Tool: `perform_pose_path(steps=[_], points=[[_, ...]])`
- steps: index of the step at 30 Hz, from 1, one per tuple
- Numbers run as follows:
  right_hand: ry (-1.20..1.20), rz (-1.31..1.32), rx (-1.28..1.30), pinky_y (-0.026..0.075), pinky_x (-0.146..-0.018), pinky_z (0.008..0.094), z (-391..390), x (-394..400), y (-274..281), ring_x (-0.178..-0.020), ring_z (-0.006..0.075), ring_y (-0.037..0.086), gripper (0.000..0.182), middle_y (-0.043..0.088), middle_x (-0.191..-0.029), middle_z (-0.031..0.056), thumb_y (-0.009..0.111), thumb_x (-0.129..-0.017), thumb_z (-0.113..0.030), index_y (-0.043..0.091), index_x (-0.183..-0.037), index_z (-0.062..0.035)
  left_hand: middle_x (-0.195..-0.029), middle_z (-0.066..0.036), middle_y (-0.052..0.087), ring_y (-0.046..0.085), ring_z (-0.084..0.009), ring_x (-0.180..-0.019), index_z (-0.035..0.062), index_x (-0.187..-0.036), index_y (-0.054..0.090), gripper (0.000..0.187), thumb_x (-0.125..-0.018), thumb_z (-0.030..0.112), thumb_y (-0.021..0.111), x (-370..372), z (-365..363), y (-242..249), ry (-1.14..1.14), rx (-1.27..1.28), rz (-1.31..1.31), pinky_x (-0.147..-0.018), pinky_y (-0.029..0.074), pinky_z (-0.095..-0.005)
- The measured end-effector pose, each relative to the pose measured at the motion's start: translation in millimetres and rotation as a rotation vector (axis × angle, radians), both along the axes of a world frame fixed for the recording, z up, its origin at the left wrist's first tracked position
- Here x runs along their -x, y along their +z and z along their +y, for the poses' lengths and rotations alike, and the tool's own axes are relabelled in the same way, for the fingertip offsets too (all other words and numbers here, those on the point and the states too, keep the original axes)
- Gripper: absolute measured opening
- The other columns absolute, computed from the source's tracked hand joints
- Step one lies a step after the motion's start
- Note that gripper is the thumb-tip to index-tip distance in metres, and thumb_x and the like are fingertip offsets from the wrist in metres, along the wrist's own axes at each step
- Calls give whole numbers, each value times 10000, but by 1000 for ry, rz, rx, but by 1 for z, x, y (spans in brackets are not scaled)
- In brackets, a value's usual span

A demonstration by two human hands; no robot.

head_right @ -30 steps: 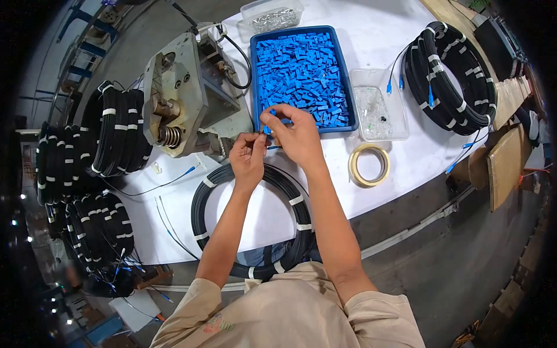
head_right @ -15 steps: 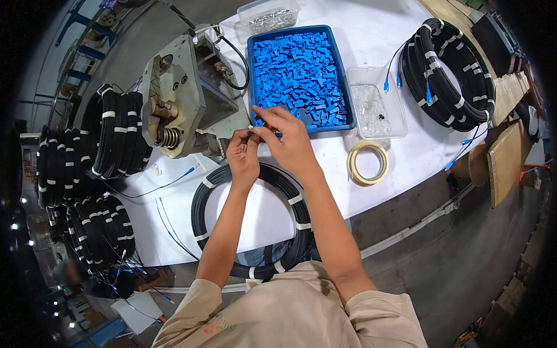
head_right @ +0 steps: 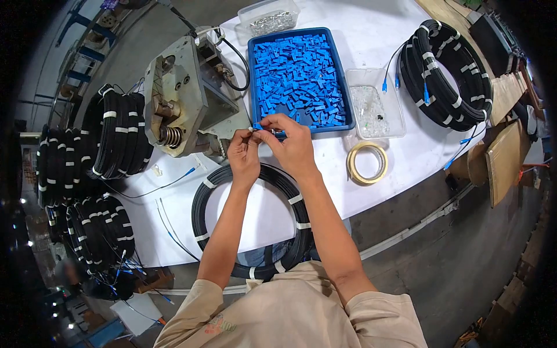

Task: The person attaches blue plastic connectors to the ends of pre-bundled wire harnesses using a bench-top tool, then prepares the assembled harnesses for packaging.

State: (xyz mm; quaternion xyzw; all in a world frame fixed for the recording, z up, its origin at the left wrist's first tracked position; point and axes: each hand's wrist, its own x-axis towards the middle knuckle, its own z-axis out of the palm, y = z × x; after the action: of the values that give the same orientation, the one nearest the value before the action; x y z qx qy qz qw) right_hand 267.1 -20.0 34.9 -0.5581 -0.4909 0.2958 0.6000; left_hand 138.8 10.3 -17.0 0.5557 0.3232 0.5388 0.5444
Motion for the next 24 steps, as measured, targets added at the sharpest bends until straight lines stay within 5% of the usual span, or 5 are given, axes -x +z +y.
perform_pose_path(steps=[3,13,19,21,24], points=[[14,28,32,539,-791,276,-1,-2,-1,-856,146,704,228,732,-909,84,779,-816,-65,681,-1003,18,-937,-26,641,565,-66,-879,-1,-1028,571,40,-1007,19,544,1,-1,0,-18,-14,11,-815,454,-219],[216,362,-70,528,-831,278,-6,-13,-16,-994,153,654,190,702,-1120,116,676,-891,3,708,-1078,5,-981,-52,636,595,-100,-884,-16,-1054,584,95,-989,-52,524,-6,-5,-4,18,-178,129,-837,488,-243],[276,497,-102,524,-819,273,-7,-16,-30,-1002,149,637,184,666,-1196,137,660,-912,6,707,-1091,6,-897,-94,666,637,-143,-803,-19,-1026,627,146,-940,-103,545,-7,-4,-5,31,-179,124,-743,515,-268],[277,530,-46,530,-917,329,-7,-16,-31,-1074,208,636,176,666,-1193,154,668,-919,-32,706,-1087,8,-876,-87,665,636,-144,-782,-22,-1016,628,129,-944,-92,547,-7,-4,-4,43,-171,158,-731,515,-271],[257,539,-53,522,-818,276,-5,-14,-33,-1001,150,636,173,673,-1180,135,659,-923,-14,706,-1088,7,-856,-88,664,639,-152,-770,-21,-996,625,95,-942,-69,563,-6,-4,-2,58,-173,204,-730,517,-274]])
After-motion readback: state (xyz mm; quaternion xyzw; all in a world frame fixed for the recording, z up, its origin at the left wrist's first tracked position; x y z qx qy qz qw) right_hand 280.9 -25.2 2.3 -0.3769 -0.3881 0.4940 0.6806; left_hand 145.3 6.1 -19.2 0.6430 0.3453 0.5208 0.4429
